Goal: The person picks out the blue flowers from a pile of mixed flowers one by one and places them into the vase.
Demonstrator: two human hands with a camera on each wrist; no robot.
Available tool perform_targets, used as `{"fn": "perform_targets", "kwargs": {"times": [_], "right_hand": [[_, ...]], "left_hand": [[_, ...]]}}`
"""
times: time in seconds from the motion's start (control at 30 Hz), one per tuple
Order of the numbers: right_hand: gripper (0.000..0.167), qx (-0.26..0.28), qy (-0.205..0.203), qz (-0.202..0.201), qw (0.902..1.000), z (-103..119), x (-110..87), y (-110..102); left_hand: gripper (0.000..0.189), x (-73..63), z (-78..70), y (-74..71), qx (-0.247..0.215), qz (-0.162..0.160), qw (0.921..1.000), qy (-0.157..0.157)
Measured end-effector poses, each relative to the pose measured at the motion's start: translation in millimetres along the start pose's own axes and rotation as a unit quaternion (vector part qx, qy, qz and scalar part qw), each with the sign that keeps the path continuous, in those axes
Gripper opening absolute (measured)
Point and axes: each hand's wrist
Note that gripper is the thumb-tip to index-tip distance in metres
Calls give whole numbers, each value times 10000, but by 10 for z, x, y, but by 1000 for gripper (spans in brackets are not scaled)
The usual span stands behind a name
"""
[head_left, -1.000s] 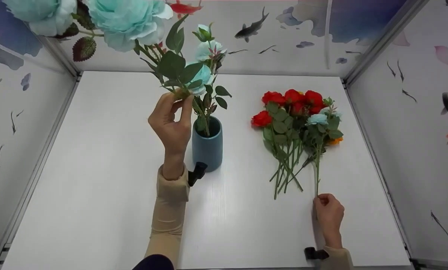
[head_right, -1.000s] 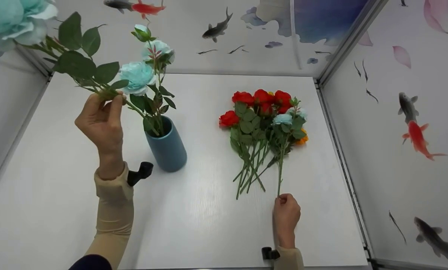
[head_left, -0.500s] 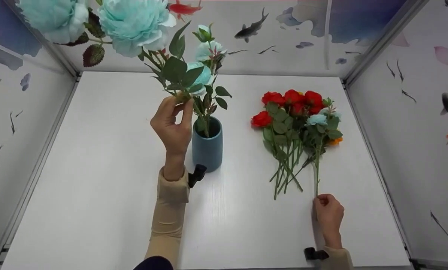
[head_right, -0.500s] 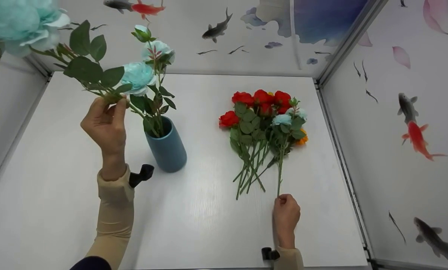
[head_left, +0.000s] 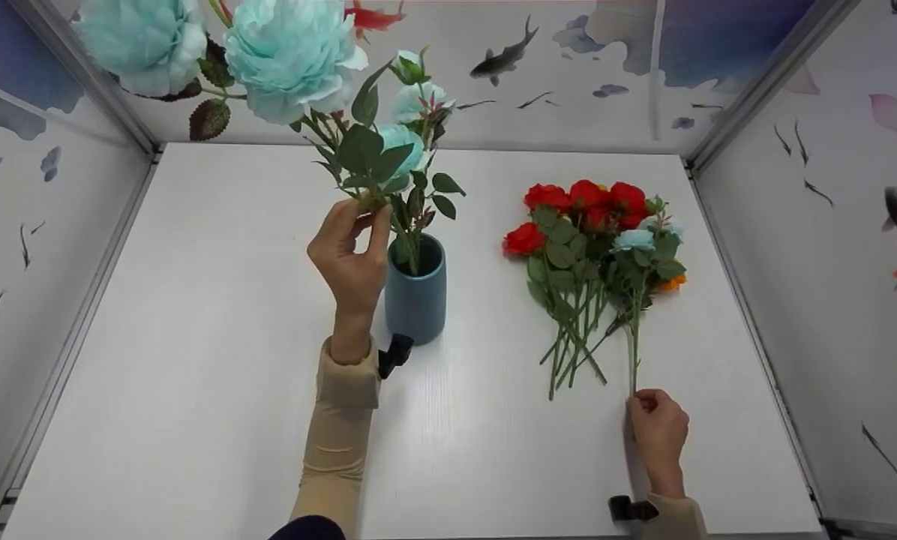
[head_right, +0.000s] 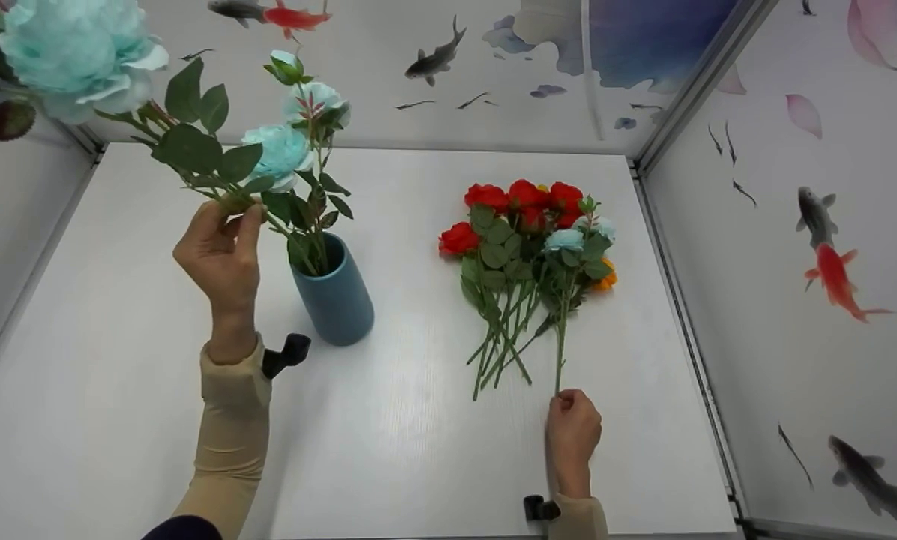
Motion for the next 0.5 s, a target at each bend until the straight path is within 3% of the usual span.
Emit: {"fn": "perform_targets", "kwargs": {"times": [0.5], "right_hand": [[11,16,-38,70,10000,11,-1,-16]], "left_hand": [[16,-82,86,-4,-31,82,9997,-224]]}}
Point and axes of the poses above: each hand's wrist, its own x-axis towards the middle knuckle, its own y-axis out of the palm, z = x × y, and after that the axes turned 13 degrees about -y, right-handed
